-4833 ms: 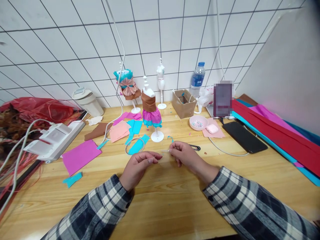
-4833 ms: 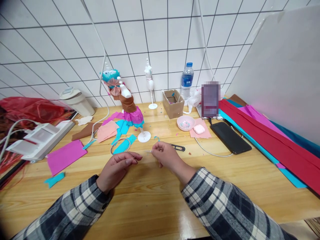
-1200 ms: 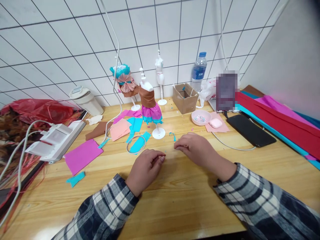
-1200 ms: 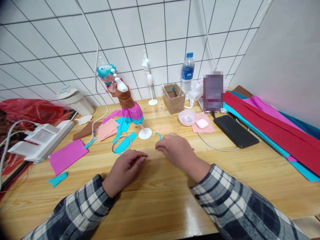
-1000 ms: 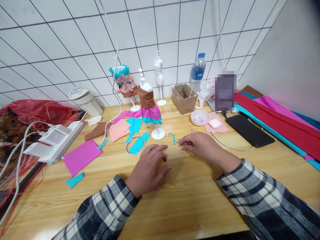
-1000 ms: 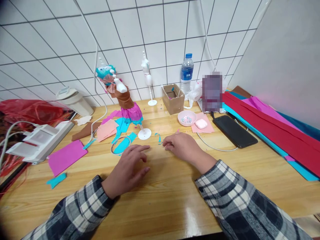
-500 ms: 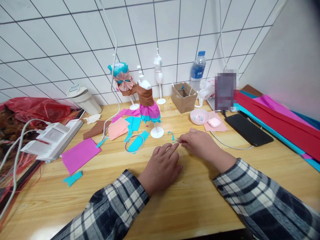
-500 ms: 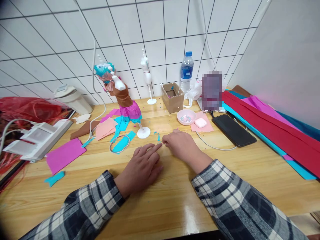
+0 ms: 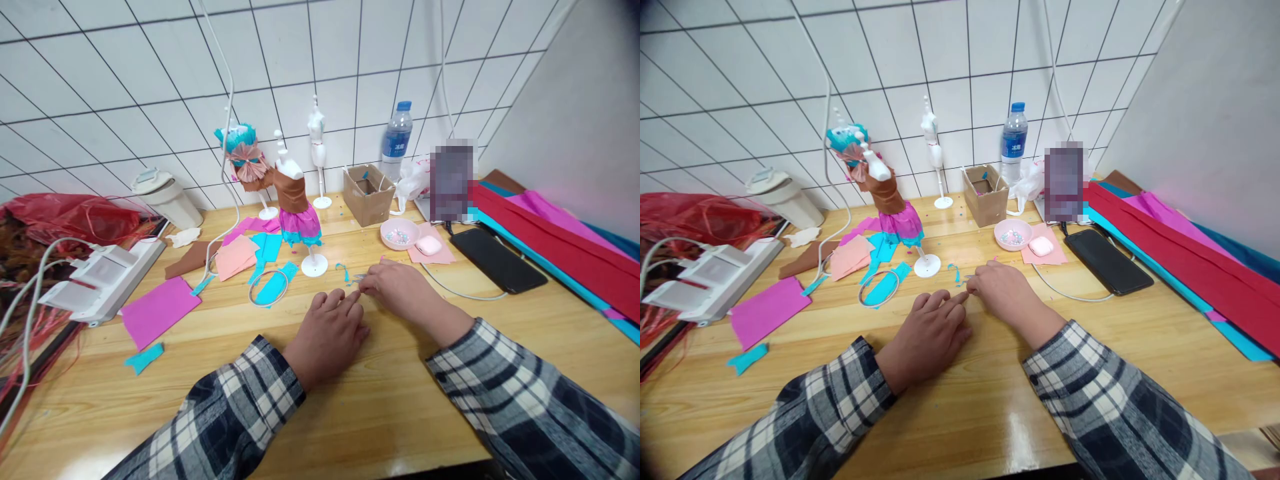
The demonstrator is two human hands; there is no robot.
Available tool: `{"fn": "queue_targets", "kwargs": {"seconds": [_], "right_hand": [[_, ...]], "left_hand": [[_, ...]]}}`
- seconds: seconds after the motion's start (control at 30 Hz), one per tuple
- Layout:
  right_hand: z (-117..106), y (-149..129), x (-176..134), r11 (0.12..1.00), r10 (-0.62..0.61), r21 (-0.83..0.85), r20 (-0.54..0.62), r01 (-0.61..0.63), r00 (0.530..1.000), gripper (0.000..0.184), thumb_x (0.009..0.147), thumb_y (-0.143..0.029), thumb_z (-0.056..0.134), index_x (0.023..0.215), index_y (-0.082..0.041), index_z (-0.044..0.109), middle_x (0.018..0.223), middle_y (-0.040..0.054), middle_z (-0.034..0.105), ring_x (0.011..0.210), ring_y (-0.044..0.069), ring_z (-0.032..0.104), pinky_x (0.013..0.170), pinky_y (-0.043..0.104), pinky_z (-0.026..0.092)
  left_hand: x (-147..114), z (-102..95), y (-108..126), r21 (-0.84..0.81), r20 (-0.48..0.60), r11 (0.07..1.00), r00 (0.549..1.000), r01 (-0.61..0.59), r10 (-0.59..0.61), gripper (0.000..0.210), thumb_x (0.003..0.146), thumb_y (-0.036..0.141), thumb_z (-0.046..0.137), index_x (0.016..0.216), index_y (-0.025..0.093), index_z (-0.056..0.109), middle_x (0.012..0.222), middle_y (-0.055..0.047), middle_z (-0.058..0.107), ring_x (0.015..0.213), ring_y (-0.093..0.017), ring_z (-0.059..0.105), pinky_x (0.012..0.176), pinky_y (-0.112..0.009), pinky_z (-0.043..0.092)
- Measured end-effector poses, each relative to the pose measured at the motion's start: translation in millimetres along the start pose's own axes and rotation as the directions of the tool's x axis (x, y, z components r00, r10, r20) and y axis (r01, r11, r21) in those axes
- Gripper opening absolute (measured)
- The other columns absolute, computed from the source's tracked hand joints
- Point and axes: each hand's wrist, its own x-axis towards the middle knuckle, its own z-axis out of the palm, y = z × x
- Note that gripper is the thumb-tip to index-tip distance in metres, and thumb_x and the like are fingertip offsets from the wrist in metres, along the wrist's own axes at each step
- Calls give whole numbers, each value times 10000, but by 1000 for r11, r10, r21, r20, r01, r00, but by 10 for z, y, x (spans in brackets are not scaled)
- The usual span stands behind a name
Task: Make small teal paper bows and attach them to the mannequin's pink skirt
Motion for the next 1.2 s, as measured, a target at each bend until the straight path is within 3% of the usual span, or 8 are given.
{"fn": "queue_targets", "kwargs": {"seconds": [0.13,0.4,0.7,0.8,0.97,1.1,1.2], "right_hand": [[-50,11,-9,999,35,7,11,-35,999,215,906,-241,528,844,-261,733,842,49,682,848,202,597,729,291,411],[-91,39,-21,990,138,11,-67,-138,988,202,911,-242,507,903,-243,709,876,33,683,859,189,615,649,270,384],[-63,64,-20,985,174,40,-106,-170,979,207,926,-276,490,961,-248,692,904,32,685,888,185,618,682,270,396],[-68,110,-13,979,204,49,-96,-200,974,213,924,-284,493,968,-240,696,904,39,689,898,182,619,698,269,403],[-85,191,-5,971,236,60,-101,-230,967,240,930,-297,475,956,-232,705,898,45,694,900,183,617,705,272,405],[-77,173,-11,974,224,79,-145,-215,964,252,938,-306,459,980,-233,697,903,42,693,910,182,615,720,276,403],[-55,73,-24,985,163,91,-163,-149,973,246,933,-334,471,1015,-250,687,922,31,689,904,182,611,709,278,402]], "left_hand": [[33,-30,17,7,16,1000,1000,11,-11,241,905,354,476,1007,156,569,1212,-108,608,991,-270,506,847,-439,384],[-4,-23,-84,-108,-2,993,999,40,-41,156,888,326,521,945,185,558,1303,-47,575,1063,-263,482,896,-437,370],[-24,-101,-139,-214,-71,973,993,82,-99,143,903,312,489,873,190,555,982,-64,667,982,-247,530,863,-412,377],[-112,-161,-327,-226,-112,966,982,124,-152,174,897,351,493,907,197,575,948,-69,663,950,-251,543,846,-412,389],[-507,-357,-975,-189,-215,959,945,209,-248,255,873,356,517,1051,187,586,1036,-89,657,993,-256,555,893,-403,409],[-847,-406,-1380,-119,-101,951,949,287,-299,394,807,443,597,1129,218,582,1124,-75,636,1069,-282,545,929,-415,398],[-891,-344,-1418,-71,-5,940,942,334,-336,273,850,403,540,1031,213,615,1056,-77,644,1026,-273,559,894,-405,411]]}}
